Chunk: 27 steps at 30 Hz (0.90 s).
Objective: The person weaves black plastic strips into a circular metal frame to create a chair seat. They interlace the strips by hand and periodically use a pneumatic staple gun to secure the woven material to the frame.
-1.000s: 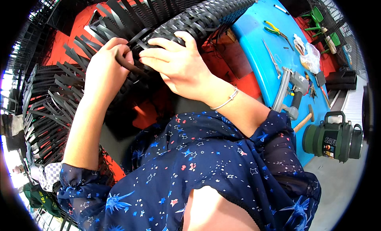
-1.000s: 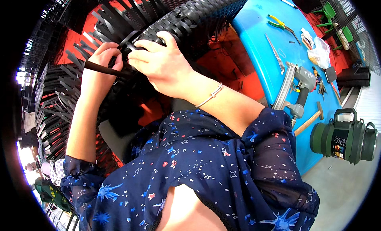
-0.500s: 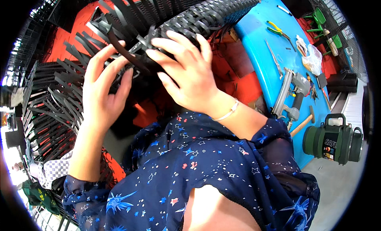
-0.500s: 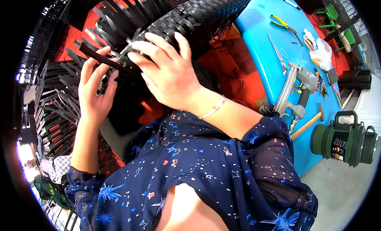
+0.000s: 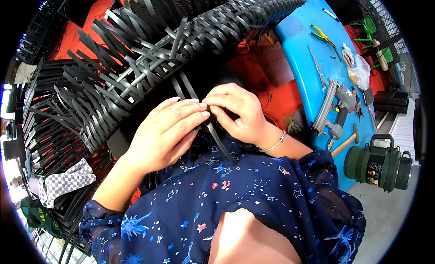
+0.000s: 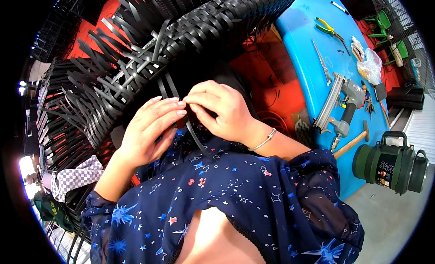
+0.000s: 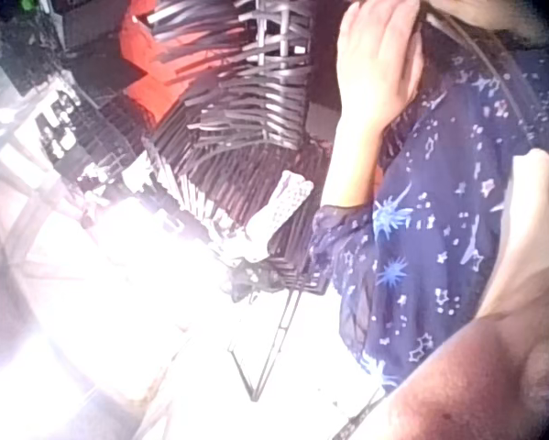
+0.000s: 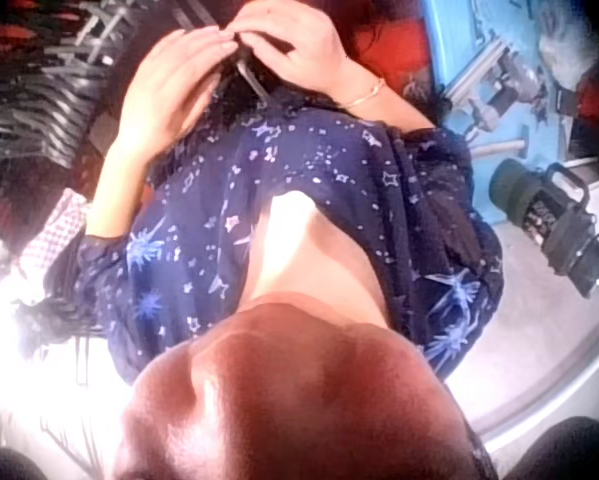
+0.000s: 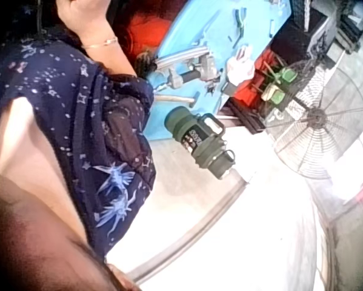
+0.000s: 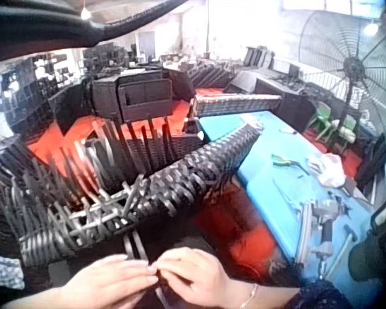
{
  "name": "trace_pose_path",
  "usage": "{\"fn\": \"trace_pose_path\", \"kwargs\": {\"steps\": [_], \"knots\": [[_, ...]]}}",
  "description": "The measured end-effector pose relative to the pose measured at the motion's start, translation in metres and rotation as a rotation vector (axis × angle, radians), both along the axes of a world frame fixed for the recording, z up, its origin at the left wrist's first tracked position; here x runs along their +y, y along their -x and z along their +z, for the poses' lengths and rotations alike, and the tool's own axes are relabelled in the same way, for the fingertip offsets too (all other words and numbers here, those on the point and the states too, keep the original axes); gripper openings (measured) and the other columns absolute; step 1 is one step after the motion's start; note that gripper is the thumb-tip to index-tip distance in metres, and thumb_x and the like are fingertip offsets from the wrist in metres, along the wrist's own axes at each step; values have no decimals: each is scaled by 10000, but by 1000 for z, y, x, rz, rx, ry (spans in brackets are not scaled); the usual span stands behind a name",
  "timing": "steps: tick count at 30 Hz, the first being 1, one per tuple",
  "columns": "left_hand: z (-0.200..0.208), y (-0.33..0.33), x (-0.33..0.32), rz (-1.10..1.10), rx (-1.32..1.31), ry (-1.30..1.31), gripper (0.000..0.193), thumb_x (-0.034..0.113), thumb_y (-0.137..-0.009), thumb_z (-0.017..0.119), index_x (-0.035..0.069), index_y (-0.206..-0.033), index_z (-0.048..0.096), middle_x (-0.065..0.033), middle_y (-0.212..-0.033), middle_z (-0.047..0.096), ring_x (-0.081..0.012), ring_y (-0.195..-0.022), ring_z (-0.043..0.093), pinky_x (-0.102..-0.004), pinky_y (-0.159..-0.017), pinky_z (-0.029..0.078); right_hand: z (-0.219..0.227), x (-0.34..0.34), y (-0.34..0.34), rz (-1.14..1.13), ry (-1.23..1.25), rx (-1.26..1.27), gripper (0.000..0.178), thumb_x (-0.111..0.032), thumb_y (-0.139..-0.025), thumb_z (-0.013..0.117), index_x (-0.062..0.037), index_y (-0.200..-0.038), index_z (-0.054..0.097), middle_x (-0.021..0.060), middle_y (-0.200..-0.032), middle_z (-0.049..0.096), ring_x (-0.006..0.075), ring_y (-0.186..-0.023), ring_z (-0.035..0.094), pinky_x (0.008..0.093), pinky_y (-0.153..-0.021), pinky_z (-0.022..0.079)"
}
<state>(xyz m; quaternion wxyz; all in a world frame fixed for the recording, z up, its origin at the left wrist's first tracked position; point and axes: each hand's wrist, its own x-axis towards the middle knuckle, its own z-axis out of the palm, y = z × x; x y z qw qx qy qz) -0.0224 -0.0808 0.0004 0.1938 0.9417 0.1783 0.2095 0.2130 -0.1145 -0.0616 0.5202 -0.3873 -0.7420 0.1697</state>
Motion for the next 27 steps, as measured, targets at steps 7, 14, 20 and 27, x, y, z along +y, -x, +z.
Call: {"fn": "trace_pose_path", "kwargs": {"steps": [7, 14, 20, 27], "knots": [[-19, -3, -8, 74, -29, -37, 530, -54, -765, 673, 38, -1287, 655, -135, -1363, 653, -333, -1322, 595, -497, -1151, 404, 12, 18, -2, -121, 138, 157, 197, 16, -935, 685, -8, -1122, 740, 85, -925, 701, 144, -802, 688, 266, -726, 548], [-25, -5, -9, 87, -48, -51, 496, 7, -802, 700, 64, -1292, 648, -115, -1359, 639, -317, -1316, 590, -502, -1130, 430, 20, 33, 15, -198, 141, 85, 271, -14, -914, 743, -43, -1184, 742, 40, -833, 677, 69, -633, 571, 233, -560, 467], [-29, -5, -12, 111, -87, -17, 496, -15, -784, 682, 54, -1274, 659, -130, -1335, 647, -326, -1299, 597, -506, -1137, 416, 25, 44, 33, -285, 78, -27, 313, -101, -923, 761, -59, -1231, 733, 57, -706, 666, 87, -512, 514, 258, -494, 433], [-31, -6, -11, 104, -127, -8, 534, -68, -734, 666, 35, -1258, 667, -150, -1305, 656, -340, -1259, 617, -507, -1143, 400, 33, 53, 45, -332, 114, -41, 172, -174, -911, 758, -69, -1042, 720, 68, -638, 645, 226, -551, 611, 355, -517, 475]]}}
